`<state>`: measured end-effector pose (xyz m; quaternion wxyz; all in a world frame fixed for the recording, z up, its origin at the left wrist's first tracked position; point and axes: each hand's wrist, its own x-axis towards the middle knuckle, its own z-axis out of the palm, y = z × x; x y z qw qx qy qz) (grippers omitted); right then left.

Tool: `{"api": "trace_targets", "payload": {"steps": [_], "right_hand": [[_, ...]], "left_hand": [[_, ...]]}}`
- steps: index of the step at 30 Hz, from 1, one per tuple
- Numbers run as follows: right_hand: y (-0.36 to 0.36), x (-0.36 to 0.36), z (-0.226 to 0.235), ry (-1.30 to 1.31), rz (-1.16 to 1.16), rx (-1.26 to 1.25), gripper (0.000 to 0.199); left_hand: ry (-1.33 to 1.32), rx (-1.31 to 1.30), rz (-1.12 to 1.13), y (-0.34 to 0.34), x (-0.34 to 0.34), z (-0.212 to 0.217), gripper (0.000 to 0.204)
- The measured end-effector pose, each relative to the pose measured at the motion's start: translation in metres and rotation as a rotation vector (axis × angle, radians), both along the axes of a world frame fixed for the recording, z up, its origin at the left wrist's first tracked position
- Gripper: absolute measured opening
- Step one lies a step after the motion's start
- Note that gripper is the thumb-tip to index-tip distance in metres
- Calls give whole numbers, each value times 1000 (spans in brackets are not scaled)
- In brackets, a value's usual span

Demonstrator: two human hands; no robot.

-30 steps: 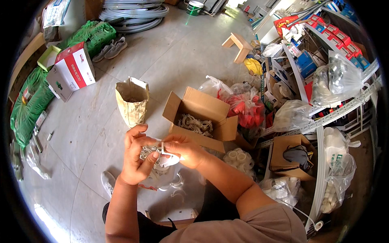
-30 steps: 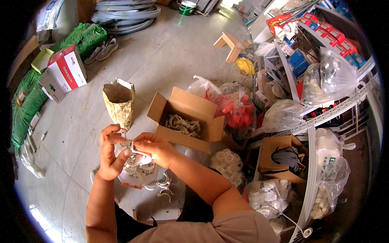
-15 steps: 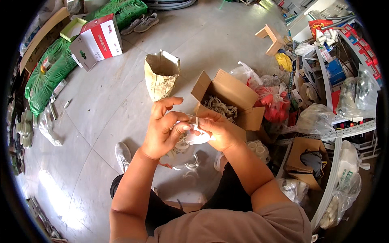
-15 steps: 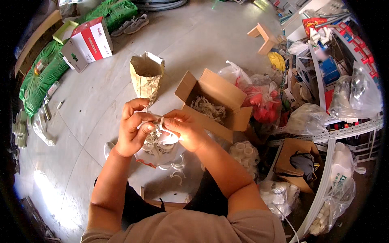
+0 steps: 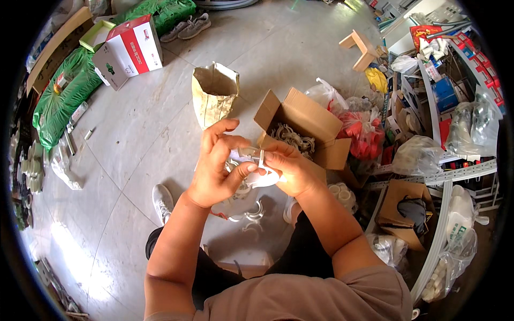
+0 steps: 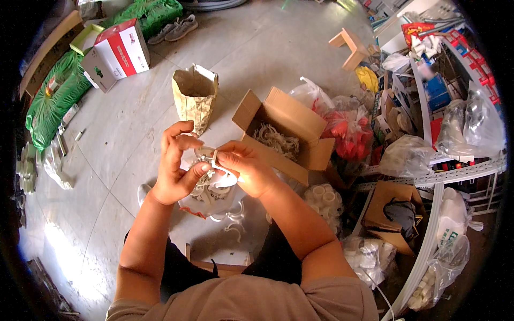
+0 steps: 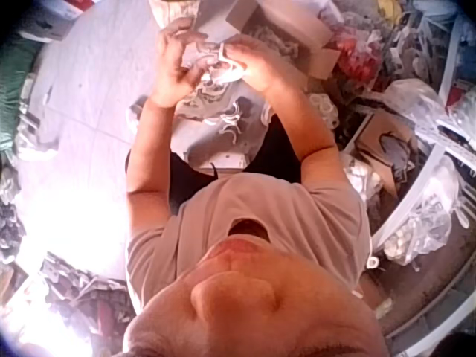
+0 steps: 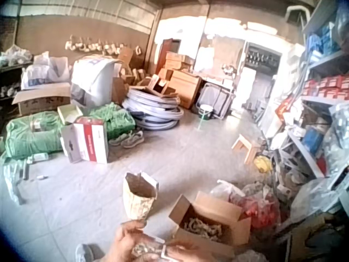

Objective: The person sits on the floor and repeatedly picks up small white plastic clips and metal screws, then joins them together by hand. The assembled units are placed into a cardboard box. The person continues this one-at-a-time assembly for the duration of the clip.

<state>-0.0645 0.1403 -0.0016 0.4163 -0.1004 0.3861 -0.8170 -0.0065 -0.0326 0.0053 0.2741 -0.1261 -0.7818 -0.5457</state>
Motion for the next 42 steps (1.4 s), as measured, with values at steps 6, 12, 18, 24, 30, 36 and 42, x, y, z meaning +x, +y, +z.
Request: {"api": "trace_targets", "payload": {"steps": [6,12,18,24,30,36,42], "right_hand": [[-2,2,1,11,-24,19,15],[-1,3,2,-14,-22,6,14],[-2,3,1,15,-25,21,13],[-1,1,3,-5,-18,7,13],[-2,3,1,-2,-30,17,13],[-2,5,-3,-11,-23,13,14],[-1,6,-6,20,-101,158,18]], "left_hand": [[-33,-51,-52,-5,0,-8,21],[5,46,-26,2,0,-2,19],[-14,-86,-39,-5,0,-6,22],[-7,23,-35,3,0,-2,21],[-44,-45,-51,-4,0,-8,22],[-25,26,-66,-2,4,-3,16],[-24,-122,-18,-4,2,2,25]]}}
